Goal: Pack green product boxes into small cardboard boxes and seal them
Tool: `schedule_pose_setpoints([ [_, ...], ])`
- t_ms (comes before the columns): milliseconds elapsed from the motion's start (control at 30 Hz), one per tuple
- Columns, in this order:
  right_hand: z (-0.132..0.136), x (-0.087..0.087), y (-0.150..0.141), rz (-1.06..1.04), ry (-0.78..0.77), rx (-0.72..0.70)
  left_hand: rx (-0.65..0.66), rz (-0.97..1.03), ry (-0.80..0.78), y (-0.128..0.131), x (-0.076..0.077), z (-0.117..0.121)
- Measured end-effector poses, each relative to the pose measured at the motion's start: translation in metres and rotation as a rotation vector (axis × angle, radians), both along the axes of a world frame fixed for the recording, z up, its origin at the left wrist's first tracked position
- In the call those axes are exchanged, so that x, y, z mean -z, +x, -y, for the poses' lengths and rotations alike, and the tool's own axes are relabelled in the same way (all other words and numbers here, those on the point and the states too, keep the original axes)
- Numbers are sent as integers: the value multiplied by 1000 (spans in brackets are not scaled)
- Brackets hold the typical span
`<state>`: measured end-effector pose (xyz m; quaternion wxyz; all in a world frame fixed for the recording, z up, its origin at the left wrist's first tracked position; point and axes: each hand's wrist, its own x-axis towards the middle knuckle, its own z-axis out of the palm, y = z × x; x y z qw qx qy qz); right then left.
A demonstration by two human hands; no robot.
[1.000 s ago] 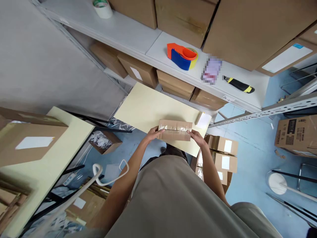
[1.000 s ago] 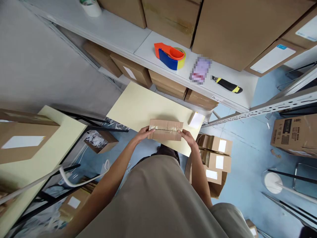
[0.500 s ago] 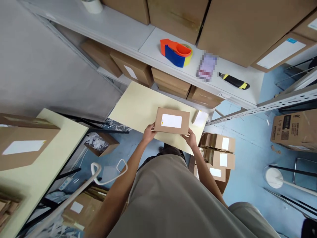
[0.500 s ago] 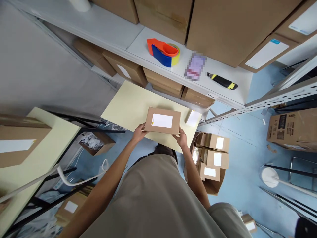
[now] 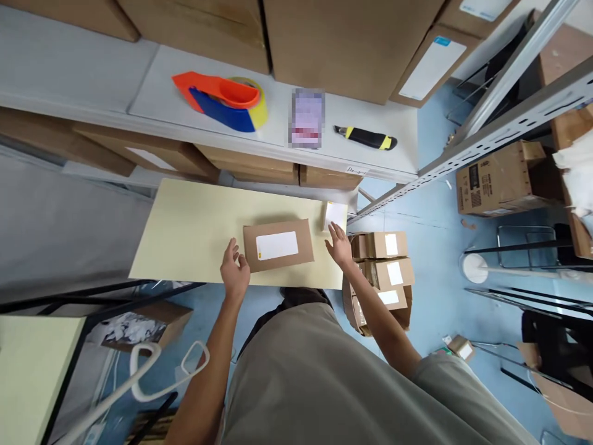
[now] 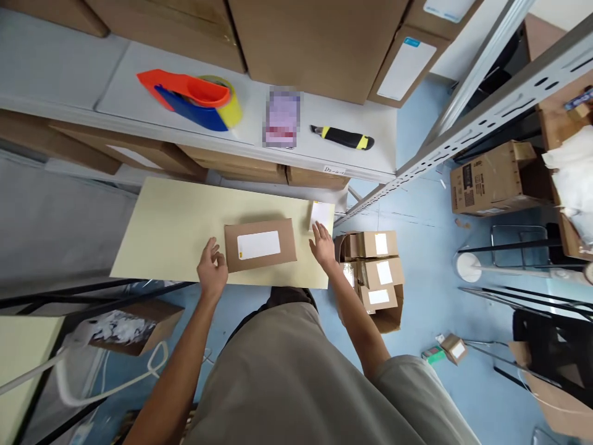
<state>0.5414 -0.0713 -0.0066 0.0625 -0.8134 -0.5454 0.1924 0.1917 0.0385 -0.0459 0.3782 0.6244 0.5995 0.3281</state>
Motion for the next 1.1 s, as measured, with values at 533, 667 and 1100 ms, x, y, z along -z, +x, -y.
schedule_pose_setpoints([
  [533,-39,13,52,44,-124,-76,442,24,-8,128,-65,3],
  [667,-40,6,53,58,-156,-89,491,23,3,135,-63,6],
  [1100,-79,-19,58,137,-294,21,595,50,25,157,-78,9],
])
